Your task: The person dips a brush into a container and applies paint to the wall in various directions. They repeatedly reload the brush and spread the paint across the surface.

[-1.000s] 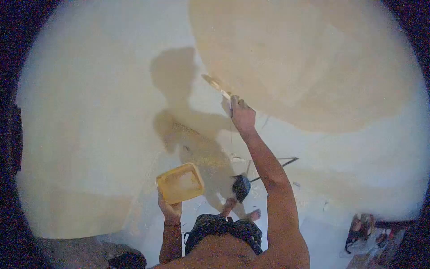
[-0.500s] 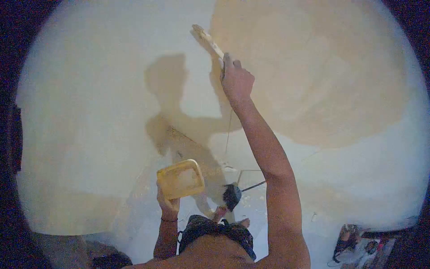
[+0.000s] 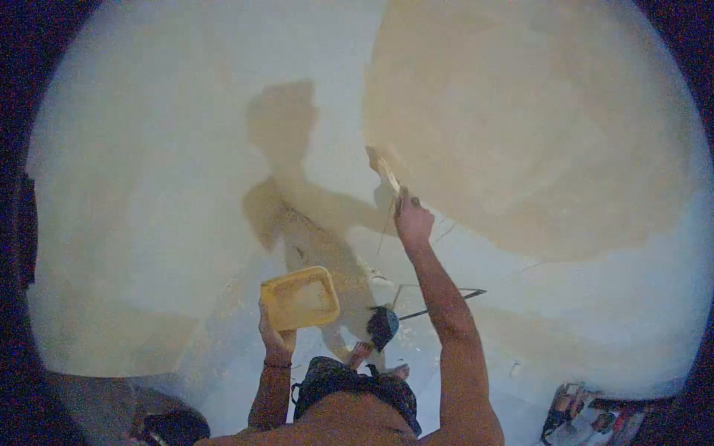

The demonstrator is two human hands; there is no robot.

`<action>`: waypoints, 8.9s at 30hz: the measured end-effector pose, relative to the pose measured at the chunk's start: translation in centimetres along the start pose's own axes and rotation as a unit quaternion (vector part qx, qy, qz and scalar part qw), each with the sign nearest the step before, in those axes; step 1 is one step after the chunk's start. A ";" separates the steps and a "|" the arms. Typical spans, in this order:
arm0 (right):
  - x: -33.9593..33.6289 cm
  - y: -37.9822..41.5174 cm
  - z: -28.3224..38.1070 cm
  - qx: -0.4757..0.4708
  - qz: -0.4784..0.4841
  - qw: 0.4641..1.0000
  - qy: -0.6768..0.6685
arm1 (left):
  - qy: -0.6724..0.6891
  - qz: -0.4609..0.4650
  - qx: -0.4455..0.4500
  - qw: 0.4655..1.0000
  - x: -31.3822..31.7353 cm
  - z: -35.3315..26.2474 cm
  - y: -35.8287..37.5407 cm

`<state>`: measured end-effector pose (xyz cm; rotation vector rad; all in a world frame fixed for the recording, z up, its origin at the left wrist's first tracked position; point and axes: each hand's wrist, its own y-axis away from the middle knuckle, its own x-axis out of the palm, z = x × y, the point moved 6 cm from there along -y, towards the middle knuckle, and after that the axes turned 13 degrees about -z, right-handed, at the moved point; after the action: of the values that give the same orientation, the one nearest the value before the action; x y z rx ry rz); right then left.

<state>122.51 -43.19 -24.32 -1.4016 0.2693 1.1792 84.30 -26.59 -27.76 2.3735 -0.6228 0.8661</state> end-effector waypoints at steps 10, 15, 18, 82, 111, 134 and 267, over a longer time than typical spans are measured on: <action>-13.9 -14.0 5.8 -0.031 -0.195 0.979 -0.042 | 0.024 -0.035 0.014 0.999 -2.5 1.7 -0.4; -7.2 -9.3 5.6 -0.050 -0.131 0.990 -0.011 | 0.020 -0.011 0.010 1.000 -1.8 2.5 -1.2; -1.4 -2.6 2.2 -0.025 -0.053 0.998 0.007 | 0.013 -0.015 -0.010 1.000 -1.4 2.7 -1.0; -25.6 -27.1 2.0 0.003 -0.380 0.924 0.037 | 0.046 -0.038 -0.002 0.998 -5.4 5.5 -6.5; -32.7 -23.5 -0.1 0.039 -0.427 0.902 0.046 | 0.059 0.072 -0.024 0.995 -1.1 4.6 -9.2; -26.5 -20.4 7.2 0.060 -0.244 0.964 0.082 | 0.053 0.077 -0.004 0.996 -0.4 5.0 -8.6; -64.3 -17.2 -10.3 0.106 -0.369 0.890 0.245 | -0.112 0.153 -0.066 0.980 16.2 -6.7 7.5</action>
<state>111.11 -77.91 32.21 -1.3998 0.1785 0.1541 88.16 -31.86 -9.86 2.3067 -1.1244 0.6592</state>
